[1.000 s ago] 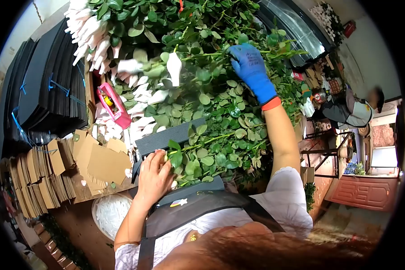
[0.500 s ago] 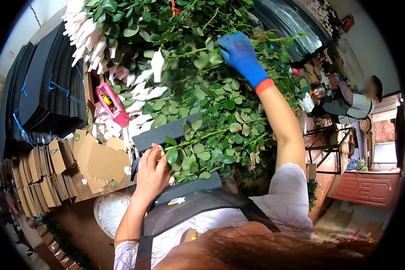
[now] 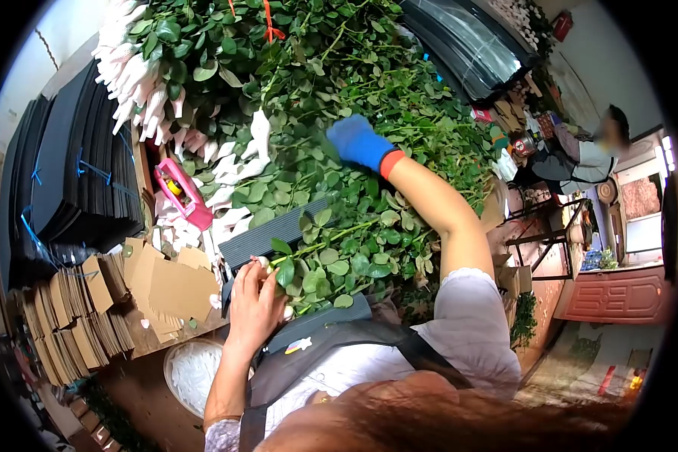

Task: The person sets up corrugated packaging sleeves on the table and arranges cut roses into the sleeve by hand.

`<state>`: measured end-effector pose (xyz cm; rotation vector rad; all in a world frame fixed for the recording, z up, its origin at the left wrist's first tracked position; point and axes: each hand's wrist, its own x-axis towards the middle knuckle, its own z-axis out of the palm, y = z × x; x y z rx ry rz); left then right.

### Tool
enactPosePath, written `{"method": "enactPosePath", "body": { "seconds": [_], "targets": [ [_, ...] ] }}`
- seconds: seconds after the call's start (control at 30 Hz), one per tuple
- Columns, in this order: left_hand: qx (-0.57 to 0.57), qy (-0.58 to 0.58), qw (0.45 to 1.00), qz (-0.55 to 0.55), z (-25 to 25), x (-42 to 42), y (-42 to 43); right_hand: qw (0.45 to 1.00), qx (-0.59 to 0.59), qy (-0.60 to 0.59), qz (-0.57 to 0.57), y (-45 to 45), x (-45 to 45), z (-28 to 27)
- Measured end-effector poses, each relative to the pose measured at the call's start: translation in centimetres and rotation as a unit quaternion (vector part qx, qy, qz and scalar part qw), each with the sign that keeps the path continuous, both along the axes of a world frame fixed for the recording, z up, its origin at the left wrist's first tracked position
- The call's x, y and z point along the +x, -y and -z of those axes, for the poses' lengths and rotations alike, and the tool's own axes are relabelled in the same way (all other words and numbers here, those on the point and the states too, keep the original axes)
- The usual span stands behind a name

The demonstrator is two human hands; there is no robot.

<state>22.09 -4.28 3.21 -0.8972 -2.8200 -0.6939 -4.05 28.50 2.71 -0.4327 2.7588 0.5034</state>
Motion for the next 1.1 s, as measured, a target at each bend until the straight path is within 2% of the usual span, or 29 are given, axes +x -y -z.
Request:
{"method": "enactPosePath", "body": {
  "seconds": [0.1, 0.17, 0.27, 0.37, 0.4, 0.43, 0.47, 0.5, 0.57, 0.63, 0.7, 0.8, 0.9, 0.93, 1.03, 1.07, 1.1],
  "targets": [
    [0.014, -0.003, 1.0, -0.006, 0.6, -0.2, 0.0, 0.964, -0.151, -0.213, -0.053, 0.2, 1.6, -6.8],
    [0.023, -0.003, 1.0, -0.015, 0.6, 0.1, -0.1, 0.863, -0.211, -0.41, -0.206, -1.5, 1.3, -7.2],
    [0.016, -0.006, 1.0, -0.01, 0.4, 0.2, -0.1, 0.915, -0.251, -0.274, -0.158, -2.8, 1.6, -5.0],
    [0.02, -0.013, 1.0, -0.01, 0.6, 0.1, -0.2, 0.927, -0.3, -0.162, -0.157, -3.9, 3.4, -2.7],
    [0.024, -0.006, 1.0, -0.011, 0.4, 0.2, -0.2, 0.966, -0.234, -0.028, -0.11, -4.3, 3.9, -1.5],
    [0.027, 0.001, 1.0, -0.01, 0.3, 0.2, -0.1, 0.988, -0.088, 0.119, -0.041, -3.3, 4.6, -1.4],
    [0.024, -0.002, 1.0, -0.013, 0.7, 0.2, 0.0, 0.976, -0.002, 0.215, -0.048, -3.9, 4.9, 0.3],
    [0.029, 0.0, 1.0, -0.012, 0.8, 0.2, 0.1, 0.972, -0.087, 0.203, -0.084, -5.8, 5.6, 1.1],
    [0.029, 0.002, 1.0, -0.006, 1.0, 0.1, 0.2, 0.966, -0.163, 0.201, 0.016, -4.3, 5.7, -2.6],
    [0.024, 0.008, 1.0, -0.006, 0.7, 0.1, 0.1, 0.944, -0.277, 0.156, 0.084, -4.3, 3.9, -5.0],
    [0.018, 0.013, 1.0, -0.005, 0.3, -0.1, 0.1, 0.967, -0.245, -0.02, 0.073, -3.9, 1.9, -5.2],
    [0.018, 0.022, 1.0, -0.004, 0.0, -0.1, 0.1, 0.99, -0.099, -0.098, 0.008, -3.0, -1.2, -2.2],
    [0.031, 0.016, 0.999, 0.007, -0.2, -0.1, 0.1, 0.985, 0.007, -0.14, -0.096, -4.7, -2.6, 4.8],
    [0.027, 0.01, 1.0, 0.006, -0.2, 0.1, 0.2, 0.997, -0.007, -0.062, -0.043, -3.9, -3.0, 3.9],
    [0.024, 0.013, 1.0, 0.013, -0.3, 0.0, 0.4, 0.992, -0.074, -0.099, 0.009, -3.5, -3.3, -0.8],
    [0.021, 0.013, 1.0, 0.013, -0.4, 0.1, 0.5, 0.96, -0.181, -0.207, -0.051, -4.2, -2.1, -2.4],
    [0.019, 0.012, 1.0, 0.013, -0.4, 0.1, 0.5, 0.885, -0.237, -0.372, -0.147, -5.4, -1.9, -2.4]
  ]
}}
